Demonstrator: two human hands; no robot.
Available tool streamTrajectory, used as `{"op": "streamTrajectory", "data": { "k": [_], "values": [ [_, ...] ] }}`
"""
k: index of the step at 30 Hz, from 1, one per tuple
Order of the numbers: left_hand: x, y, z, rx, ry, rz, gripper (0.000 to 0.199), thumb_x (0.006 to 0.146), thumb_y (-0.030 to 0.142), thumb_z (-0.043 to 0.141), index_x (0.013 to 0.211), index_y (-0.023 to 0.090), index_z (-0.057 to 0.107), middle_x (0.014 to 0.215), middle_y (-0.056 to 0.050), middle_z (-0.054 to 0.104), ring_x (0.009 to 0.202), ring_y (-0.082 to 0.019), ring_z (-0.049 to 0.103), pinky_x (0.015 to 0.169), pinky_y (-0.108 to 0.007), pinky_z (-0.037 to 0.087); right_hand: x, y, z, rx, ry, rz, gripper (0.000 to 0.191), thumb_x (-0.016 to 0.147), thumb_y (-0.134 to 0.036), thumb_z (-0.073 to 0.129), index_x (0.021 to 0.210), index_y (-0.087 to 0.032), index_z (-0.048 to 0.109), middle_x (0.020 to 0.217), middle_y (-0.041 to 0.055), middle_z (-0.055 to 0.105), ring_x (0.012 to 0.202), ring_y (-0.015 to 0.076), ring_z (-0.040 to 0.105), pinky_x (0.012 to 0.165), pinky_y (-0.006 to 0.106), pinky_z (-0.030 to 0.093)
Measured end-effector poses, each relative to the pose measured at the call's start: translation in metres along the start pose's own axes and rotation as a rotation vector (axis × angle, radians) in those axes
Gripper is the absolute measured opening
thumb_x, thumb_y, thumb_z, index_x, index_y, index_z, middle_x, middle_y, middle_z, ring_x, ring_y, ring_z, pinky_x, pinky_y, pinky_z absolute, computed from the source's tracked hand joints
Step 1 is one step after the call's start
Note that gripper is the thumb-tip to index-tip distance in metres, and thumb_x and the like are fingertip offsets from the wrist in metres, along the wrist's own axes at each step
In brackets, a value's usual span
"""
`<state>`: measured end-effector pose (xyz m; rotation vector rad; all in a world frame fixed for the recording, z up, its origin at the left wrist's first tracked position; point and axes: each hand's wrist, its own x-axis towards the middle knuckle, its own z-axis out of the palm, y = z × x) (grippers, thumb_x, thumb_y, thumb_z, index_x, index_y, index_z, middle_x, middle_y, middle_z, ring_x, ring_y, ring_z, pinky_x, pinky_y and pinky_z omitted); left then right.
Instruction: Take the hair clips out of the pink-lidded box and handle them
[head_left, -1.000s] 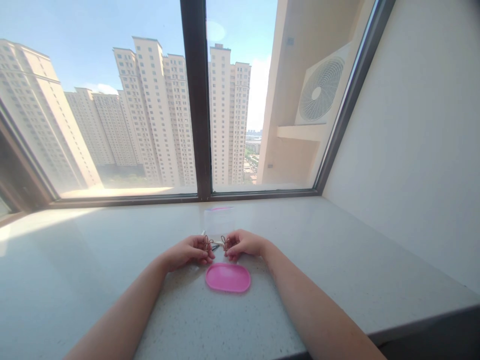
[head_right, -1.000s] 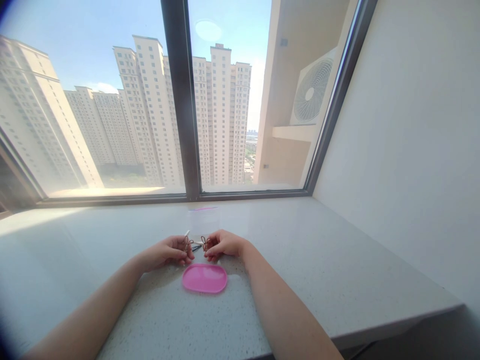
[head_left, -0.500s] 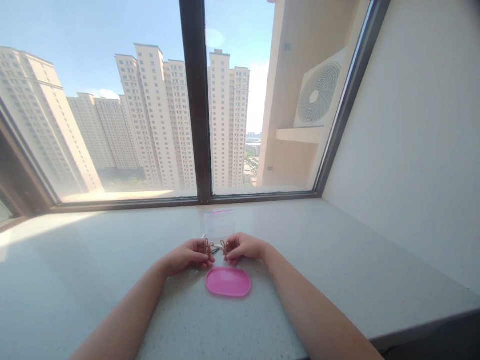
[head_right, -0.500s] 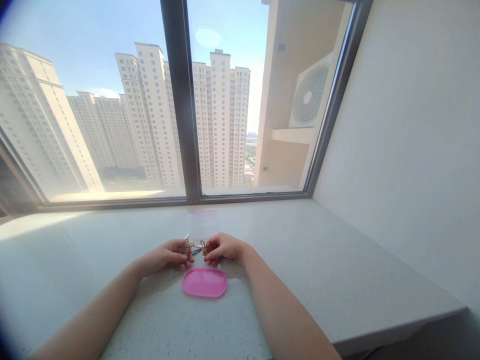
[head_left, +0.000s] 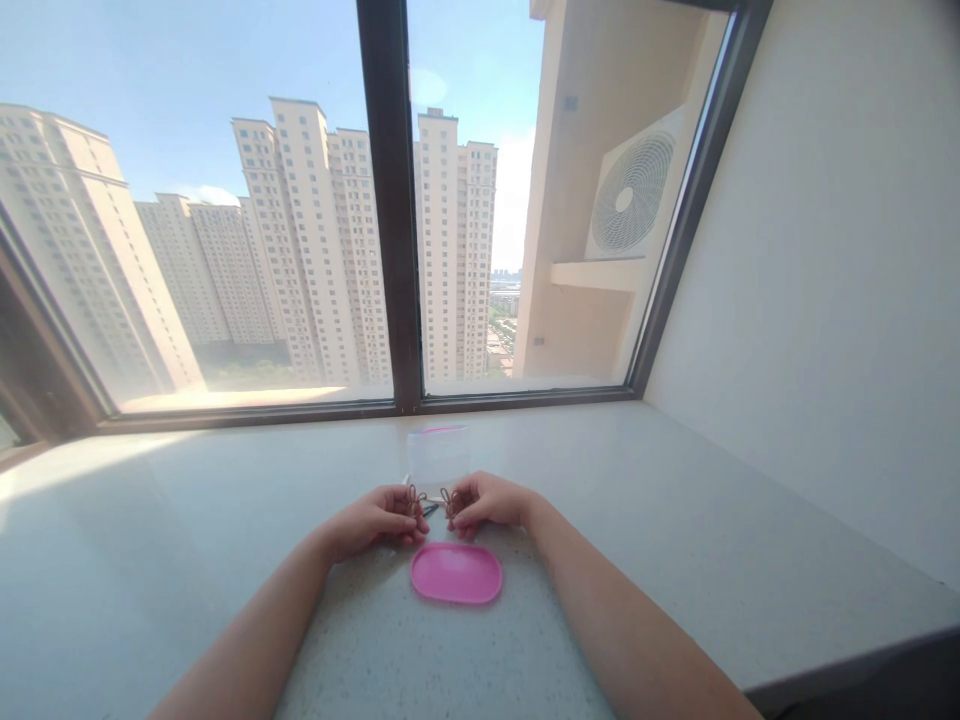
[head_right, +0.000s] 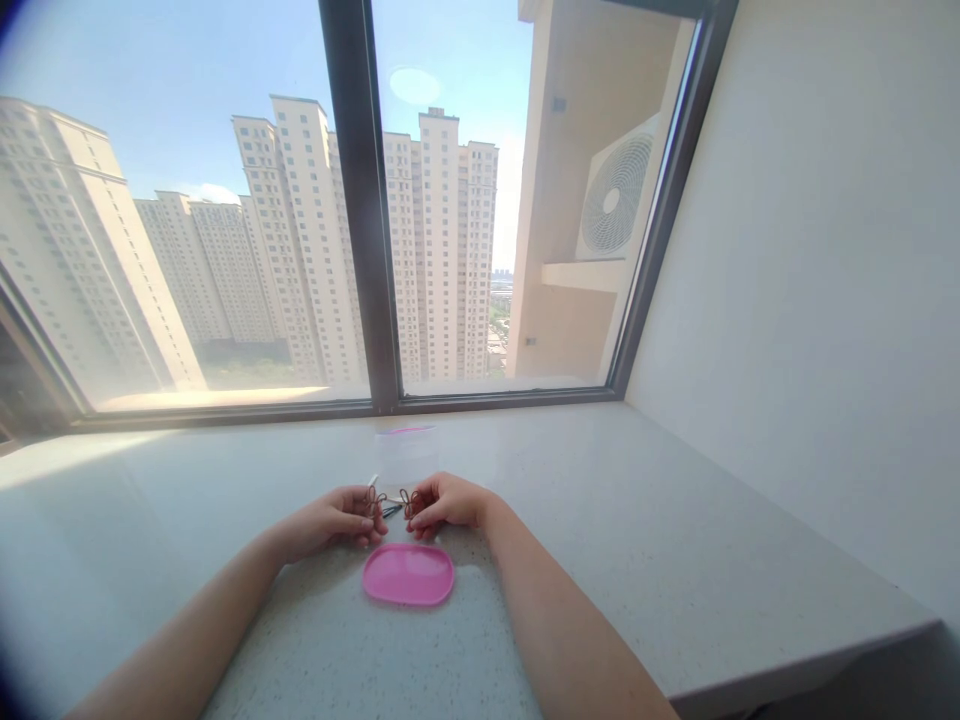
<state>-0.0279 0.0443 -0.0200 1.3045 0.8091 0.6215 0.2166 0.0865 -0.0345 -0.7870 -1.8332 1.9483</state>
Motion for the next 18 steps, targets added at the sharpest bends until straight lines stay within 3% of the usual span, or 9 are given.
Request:
{"op": "streamTrajectory", "data": {
  "k": [18],
  "values": [
    [0.0017, -0.0046, -0.0031, 0.012, -0.014, 0.01, 0.025, 0.07, 0.022, 0.075, 0.087, 0.013, 0.059, 0.088, -0.011, 0.07, 0.078, -0.018, 0.065, 0.069, -0.027, 0.048, -0.0004, 0.0006, 0.0003, -0.004, 0.0, -0.019, 0.036, 0.052, -0.027, 0.085, 0.074, -0.009, 0.062, 0.07, 0.0044, 0.066, 0.062, 0.015, 0.064, 0.062, 0.027, 0.053]
  ]
}}
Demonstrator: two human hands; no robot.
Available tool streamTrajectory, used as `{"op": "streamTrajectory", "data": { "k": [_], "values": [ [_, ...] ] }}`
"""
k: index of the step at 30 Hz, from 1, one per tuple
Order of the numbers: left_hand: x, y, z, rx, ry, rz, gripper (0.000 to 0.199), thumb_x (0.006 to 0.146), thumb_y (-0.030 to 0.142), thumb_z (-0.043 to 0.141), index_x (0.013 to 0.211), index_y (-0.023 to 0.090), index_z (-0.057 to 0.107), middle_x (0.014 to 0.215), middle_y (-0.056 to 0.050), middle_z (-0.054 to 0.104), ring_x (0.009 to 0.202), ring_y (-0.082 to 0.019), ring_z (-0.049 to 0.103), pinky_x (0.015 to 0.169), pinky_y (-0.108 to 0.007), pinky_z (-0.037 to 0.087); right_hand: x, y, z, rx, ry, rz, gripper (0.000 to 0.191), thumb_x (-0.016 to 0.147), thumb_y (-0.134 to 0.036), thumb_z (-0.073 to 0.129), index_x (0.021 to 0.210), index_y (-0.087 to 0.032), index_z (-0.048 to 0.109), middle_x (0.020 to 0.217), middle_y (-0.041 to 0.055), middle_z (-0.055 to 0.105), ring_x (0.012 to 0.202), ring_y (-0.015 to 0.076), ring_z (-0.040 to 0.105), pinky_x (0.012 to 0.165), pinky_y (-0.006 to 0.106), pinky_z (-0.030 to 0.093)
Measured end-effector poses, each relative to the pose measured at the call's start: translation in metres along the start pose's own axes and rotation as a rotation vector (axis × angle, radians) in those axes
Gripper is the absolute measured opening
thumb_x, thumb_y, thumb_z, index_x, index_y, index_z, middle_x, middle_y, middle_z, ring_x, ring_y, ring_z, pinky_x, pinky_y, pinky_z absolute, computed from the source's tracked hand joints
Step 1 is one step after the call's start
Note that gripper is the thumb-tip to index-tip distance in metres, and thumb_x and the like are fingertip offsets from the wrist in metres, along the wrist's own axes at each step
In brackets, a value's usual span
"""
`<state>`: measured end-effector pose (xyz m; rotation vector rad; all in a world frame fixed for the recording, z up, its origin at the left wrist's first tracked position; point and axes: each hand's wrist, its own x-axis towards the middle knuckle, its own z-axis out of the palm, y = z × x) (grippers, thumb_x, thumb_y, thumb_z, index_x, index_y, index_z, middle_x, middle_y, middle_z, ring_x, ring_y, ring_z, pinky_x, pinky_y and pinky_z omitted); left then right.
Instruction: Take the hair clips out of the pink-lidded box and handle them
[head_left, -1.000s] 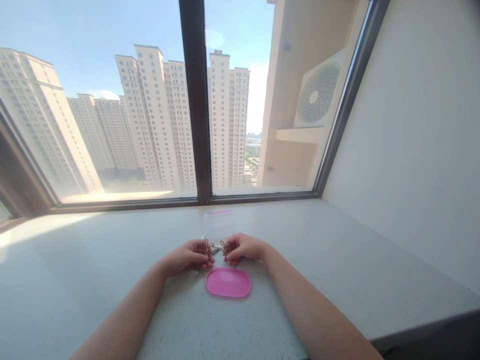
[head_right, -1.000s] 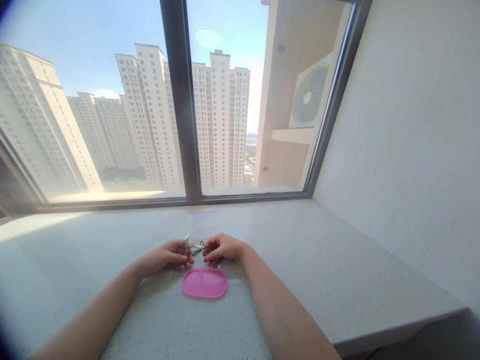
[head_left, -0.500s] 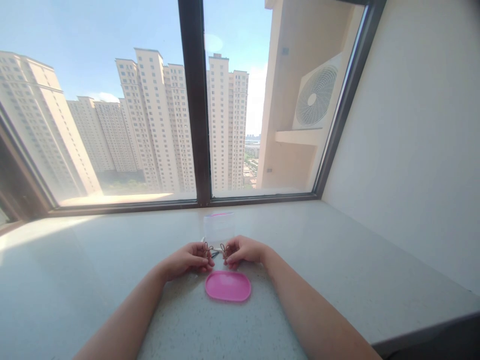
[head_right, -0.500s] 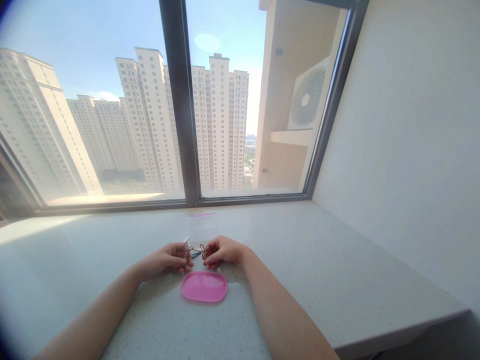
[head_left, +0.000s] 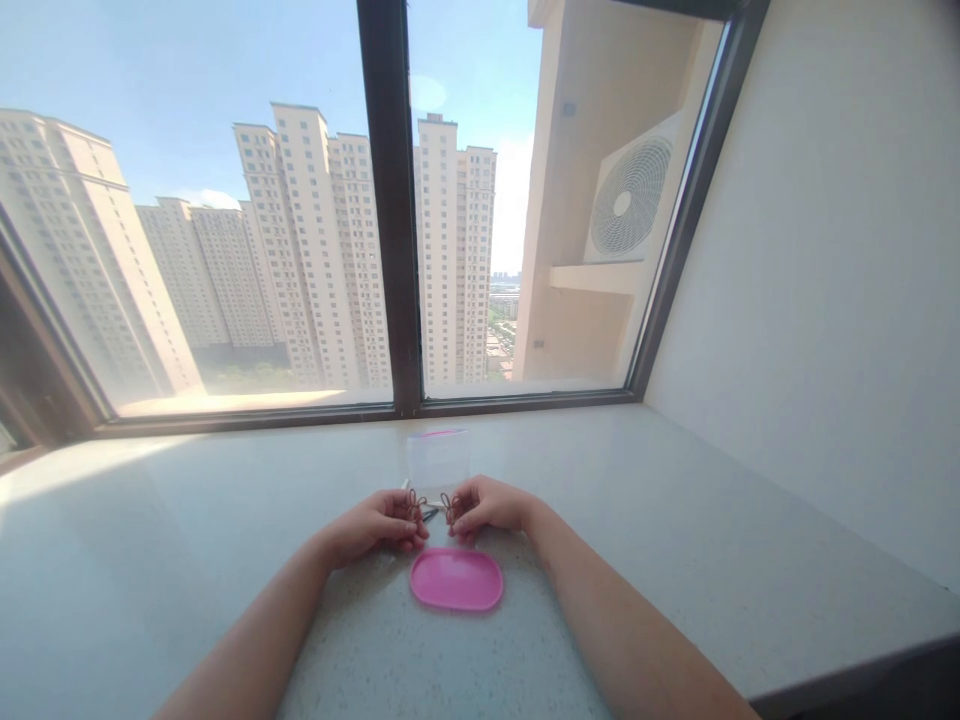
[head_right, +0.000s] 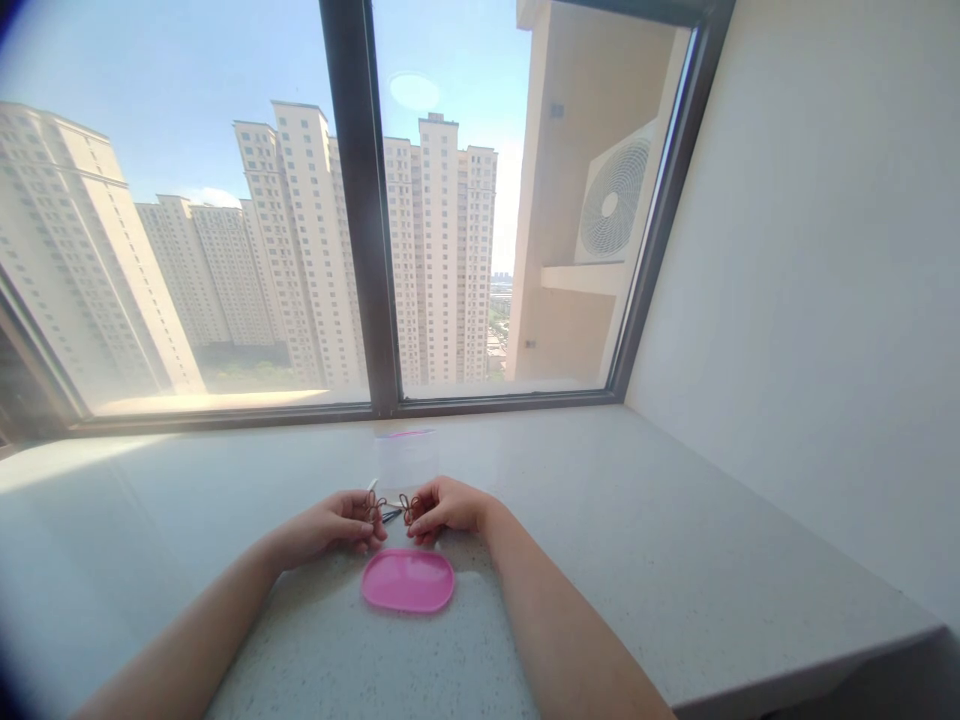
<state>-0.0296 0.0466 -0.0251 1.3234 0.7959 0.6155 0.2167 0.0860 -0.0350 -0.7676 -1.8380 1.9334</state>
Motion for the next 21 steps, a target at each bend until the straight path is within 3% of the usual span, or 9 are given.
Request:
{"op": "streamTrajectory", "data": {
  "k": [21],
  "values": [
    [0.0019, -0.0022, -0.001, -0.003, 0.001, -0.002, 0.026, 0.069, 0.021, 0.074, 0.088, 0.013, 0.058, 0.088, -0.011, 0.07, 0.078, -0.018, 0.065, 0.069, -0.028, 0.046, -0.0006, -0.0031, 0.0037, -0.011, 0.006, -0.009, 0.036, 0.052, -0.029, 0.084, 0.074, -0.009, 0.065, 0.065, 0.0031, 0.066, 0.058, 0.014, 0.063, 0.06, 0.027, 0.052]
  ]
}}
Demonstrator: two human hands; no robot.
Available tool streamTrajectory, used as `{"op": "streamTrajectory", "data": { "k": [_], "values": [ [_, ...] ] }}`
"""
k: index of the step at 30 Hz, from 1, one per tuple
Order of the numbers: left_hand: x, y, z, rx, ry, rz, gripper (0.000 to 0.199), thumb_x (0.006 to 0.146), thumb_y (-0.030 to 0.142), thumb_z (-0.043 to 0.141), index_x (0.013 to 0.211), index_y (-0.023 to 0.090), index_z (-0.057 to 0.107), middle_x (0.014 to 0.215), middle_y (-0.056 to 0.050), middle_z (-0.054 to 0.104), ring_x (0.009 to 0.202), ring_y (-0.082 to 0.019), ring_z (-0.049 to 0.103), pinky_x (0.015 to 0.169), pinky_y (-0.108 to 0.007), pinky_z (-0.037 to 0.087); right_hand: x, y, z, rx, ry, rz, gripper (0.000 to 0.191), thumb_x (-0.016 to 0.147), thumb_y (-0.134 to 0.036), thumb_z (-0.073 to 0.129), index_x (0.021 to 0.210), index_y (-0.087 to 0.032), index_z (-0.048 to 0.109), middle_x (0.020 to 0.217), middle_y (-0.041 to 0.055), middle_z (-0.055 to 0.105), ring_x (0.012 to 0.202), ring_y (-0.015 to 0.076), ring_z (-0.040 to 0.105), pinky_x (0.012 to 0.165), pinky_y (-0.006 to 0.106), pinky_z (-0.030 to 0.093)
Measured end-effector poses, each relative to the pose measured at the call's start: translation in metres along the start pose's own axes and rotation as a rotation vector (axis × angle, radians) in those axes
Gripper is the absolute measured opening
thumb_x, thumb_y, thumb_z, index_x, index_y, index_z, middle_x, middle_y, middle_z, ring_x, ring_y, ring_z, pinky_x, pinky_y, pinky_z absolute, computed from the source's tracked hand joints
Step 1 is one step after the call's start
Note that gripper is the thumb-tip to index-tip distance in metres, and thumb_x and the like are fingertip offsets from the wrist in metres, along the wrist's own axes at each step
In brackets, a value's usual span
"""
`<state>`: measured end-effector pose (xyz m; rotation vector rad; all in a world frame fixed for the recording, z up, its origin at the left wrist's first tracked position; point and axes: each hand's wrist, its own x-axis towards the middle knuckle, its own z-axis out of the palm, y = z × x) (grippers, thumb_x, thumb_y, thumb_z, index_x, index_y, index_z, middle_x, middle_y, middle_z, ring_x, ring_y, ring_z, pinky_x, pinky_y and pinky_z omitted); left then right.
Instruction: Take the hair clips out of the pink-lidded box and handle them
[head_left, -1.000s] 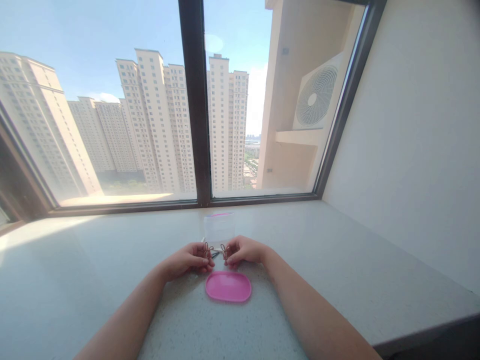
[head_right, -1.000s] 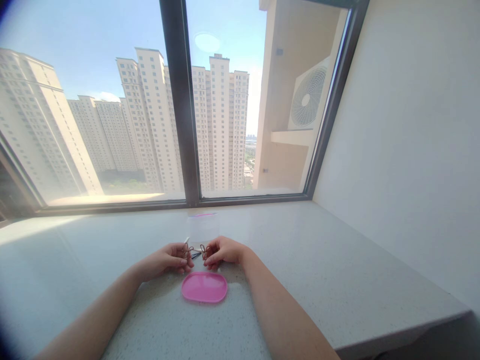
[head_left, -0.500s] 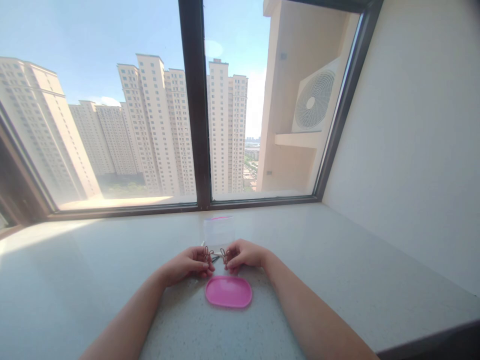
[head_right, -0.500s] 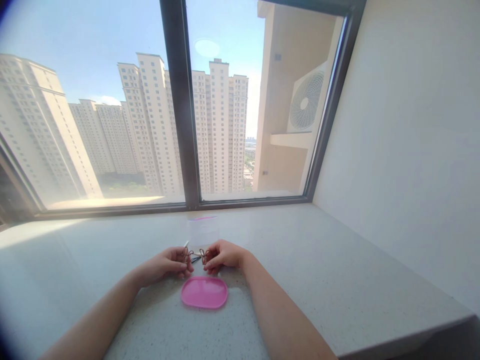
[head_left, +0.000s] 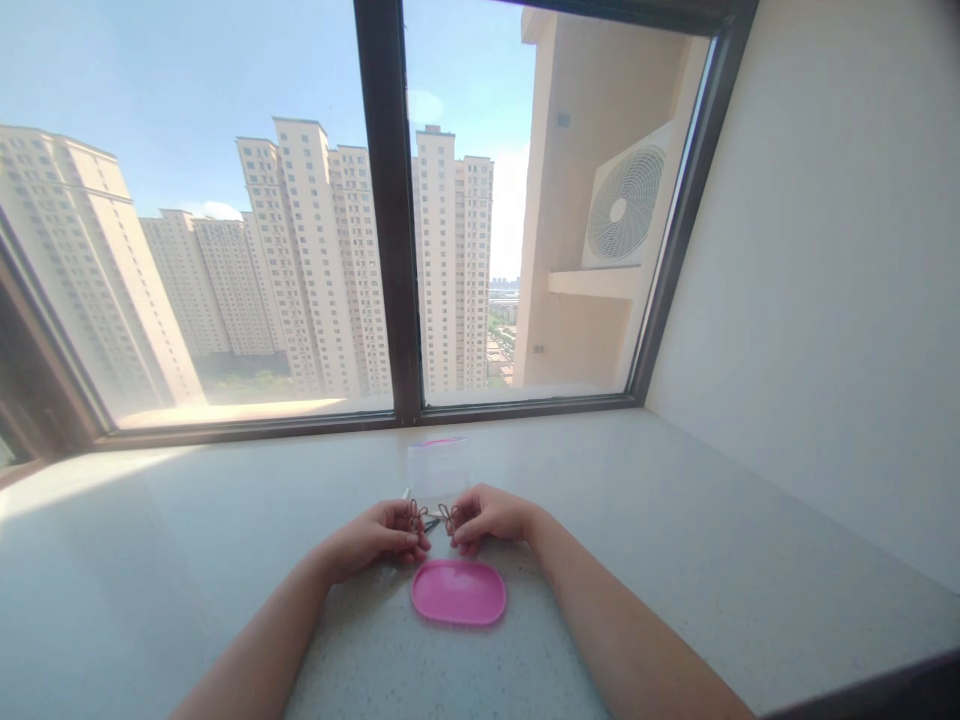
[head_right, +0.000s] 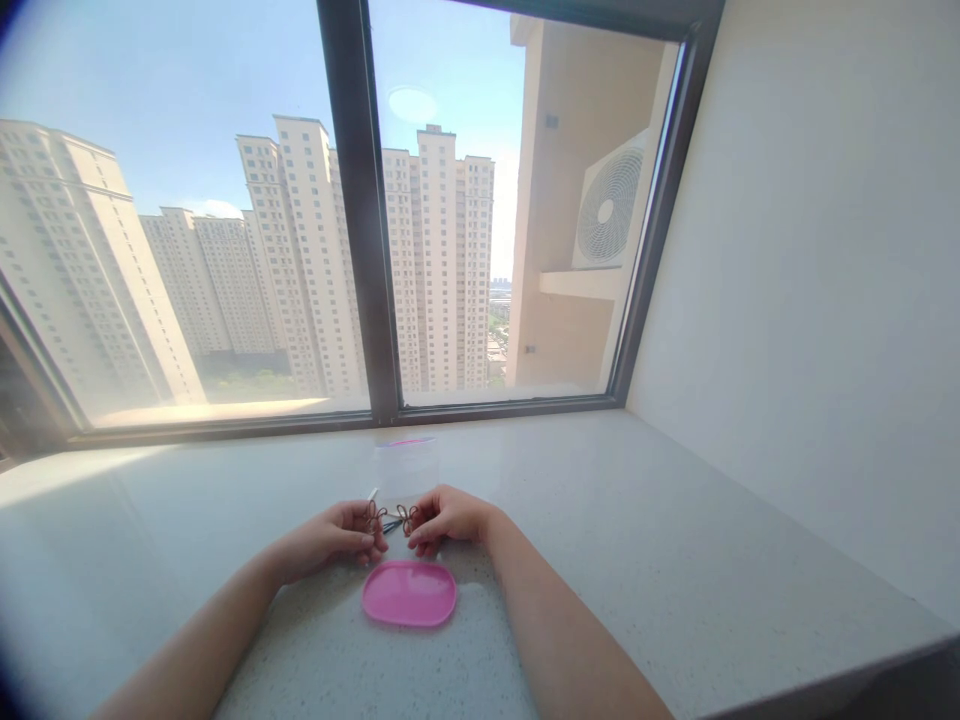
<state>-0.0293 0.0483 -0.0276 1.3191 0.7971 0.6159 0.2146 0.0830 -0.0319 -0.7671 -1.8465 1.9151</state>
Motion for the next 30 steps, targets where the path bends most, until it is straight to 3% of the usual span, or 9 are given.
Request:
{"op": "streamTrajectory", "data": {
  "k": [30],
  "values": [
    [-0.0013, 0.0005, 0.0038, 0.061, 0.036, 0.021, 0.029, 0.07, 0.029, 0.075, 0.088, 0.012, 0.059, 0.085, -0.009, 0.07, 0.072, -0.017, 0.065, 0.063, -0.026, 0.048, 0.0025, 0.0047, 0.0011, 0.065, 0.057, -0.018, 0.043, 0.05, -0.035, 0.085, 0.079, -0.009, 0.068, 0.072, 0.0055, 0.067, 0.058, 0.0157, 0.064, 0.055, 0.026, 0.049]
  ]
}}
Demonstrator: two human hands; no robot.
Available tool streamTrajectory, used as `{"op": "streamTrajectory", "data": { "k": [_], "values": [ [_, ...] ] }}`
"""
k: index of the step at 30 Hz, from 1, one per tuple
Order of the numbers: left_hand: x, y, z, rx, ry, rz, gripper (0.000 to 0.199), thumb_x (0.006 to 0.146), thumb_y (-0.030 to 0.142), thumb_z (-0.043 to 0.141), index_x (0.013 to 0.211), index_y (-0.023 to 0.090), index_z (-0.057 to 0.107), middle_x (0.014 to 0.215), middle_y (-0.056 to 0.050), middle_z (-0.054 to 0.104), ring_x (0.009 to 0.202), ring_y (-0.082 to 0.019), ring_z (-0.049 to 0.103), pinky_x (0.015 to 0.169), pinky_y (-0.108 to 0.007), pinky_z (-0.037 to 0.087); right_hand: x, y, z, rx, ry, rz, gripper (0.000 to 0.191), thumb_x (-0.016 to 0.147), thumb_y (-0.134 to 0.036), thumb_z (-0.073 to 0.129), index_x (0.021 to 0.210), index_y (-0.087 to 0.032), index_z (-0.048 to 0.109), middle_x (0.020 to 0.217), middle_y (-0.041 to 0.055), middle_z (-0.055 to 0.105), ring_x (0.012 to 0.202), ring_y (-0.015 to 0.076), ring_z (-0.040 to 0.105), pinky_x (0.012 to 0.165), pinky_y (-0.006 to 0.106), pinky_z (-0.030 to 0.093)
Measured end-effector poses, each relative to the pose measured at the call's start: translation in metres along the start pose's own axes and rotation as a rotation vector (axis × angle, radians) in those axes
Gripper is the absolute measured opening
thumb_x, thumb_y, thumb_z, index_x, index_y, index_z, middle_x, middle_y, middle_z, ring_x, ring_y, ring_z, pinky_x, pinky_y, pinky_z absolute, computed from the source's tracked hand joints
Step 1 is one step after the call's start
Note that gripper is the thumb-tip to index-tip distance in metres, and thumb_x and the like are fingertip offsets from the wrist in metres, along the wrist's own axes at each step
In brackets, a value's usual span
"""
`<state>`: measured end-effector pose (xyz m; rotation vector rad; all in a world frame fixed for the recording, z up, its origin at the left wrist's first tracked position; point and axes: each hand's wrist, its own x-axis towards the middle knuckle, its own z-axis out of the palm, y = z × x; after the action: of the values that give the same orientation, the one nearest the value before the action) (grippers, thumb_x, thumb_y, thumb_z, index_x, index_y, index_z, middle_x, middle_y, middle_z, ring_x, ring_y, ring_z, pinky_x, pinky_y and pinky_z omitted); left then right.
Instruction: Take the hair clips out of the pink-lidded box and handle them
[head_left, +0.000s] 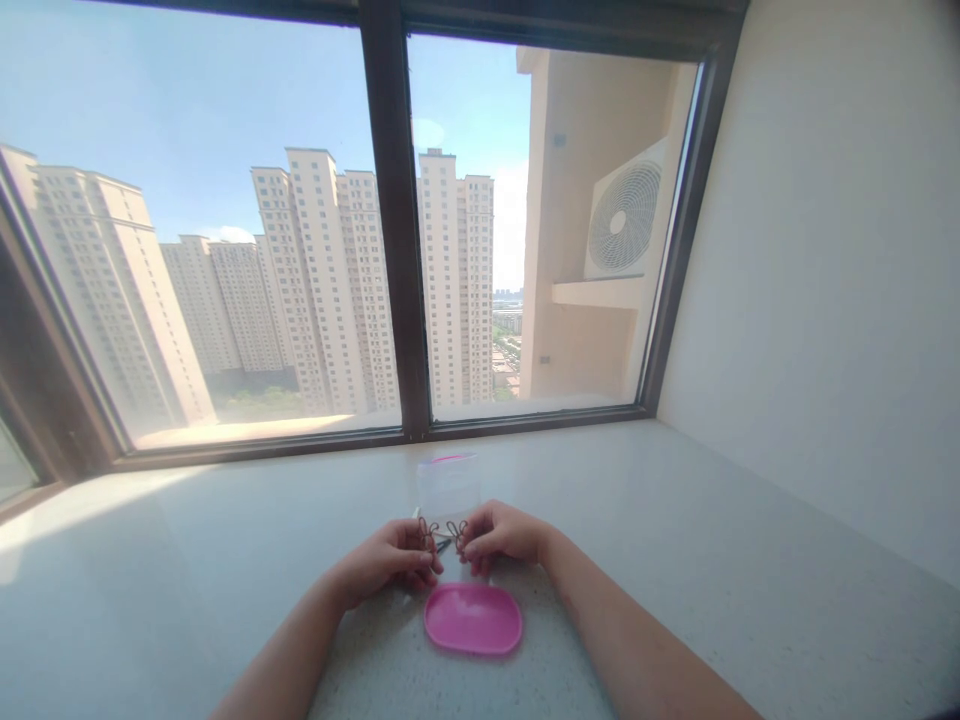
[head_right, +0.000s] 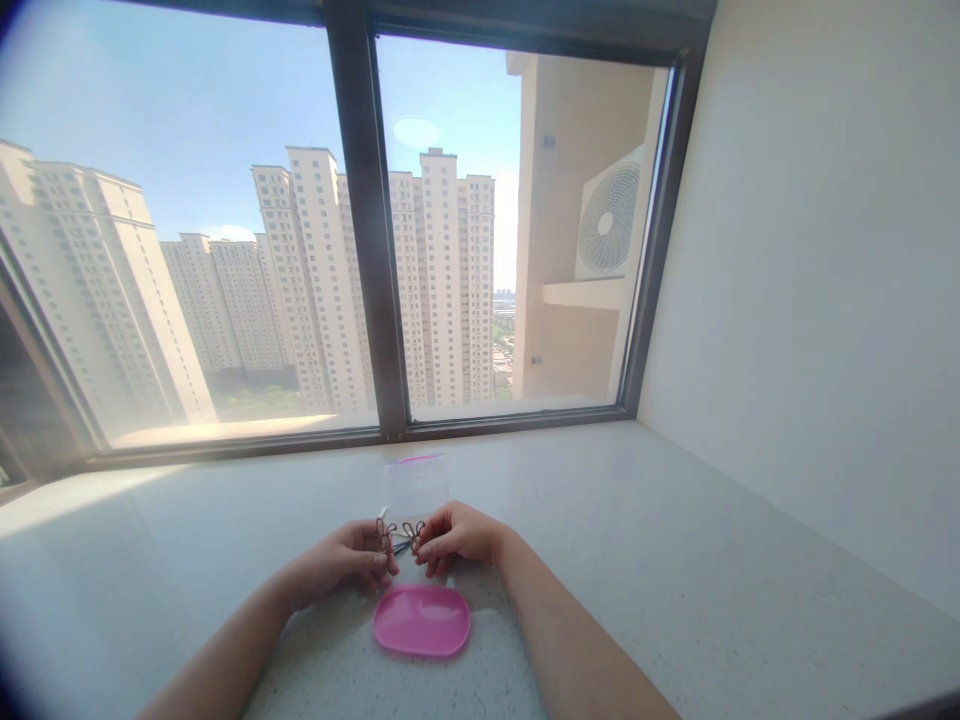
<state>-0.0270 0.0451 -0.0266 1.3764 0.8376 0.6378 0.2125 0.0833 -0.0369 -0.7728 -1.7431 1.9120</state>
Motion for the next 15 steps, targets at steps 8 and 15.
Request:
{"op": "streamTrajectory", "data": {
  "k": [8, 15],
  "values": [
    [0.002, 0.0, 0.006, 0.055, 0.03, 0.004, 0.031, 0.069, 0.034, 0.075, 0.087, 0.013, 0.06, 0.08, -0.009, 0.07, 0.067, -0.019, 0.066, 0.061, -0.029, 0.05, 0.001, -0.002, 0.004, -0.012, 0.014, -0.05, 0.042, 0.052, -0.035, 0.084, 0.082, -0.008, 0.071, 0.071, 0.0056, 0.068, 0.055, 0.0133, 0.062, 0.05, 0.023, 0.047],
    [0.005, 0.004, 0.017, 0.075, 0.119, 0.02, 0.03, 0.064, 0.033, 0.078, 0.079, 0.013, 0.062, 0.071, -0.005, 0.069, 0.06, -0.016, 0.064, 0.059, -0.028, 0.05, 0.001, -0.012, 0.015, 0.025, 0.041, -0.1, 0.041, 0.051, -0.033, 0.085, 0.078, -0.008, 0.067, 0.071, 0.0071, 0.069, 0.056, 0.0147, 0.064, 0.05, 0.023, 0.047]
  ]
}}
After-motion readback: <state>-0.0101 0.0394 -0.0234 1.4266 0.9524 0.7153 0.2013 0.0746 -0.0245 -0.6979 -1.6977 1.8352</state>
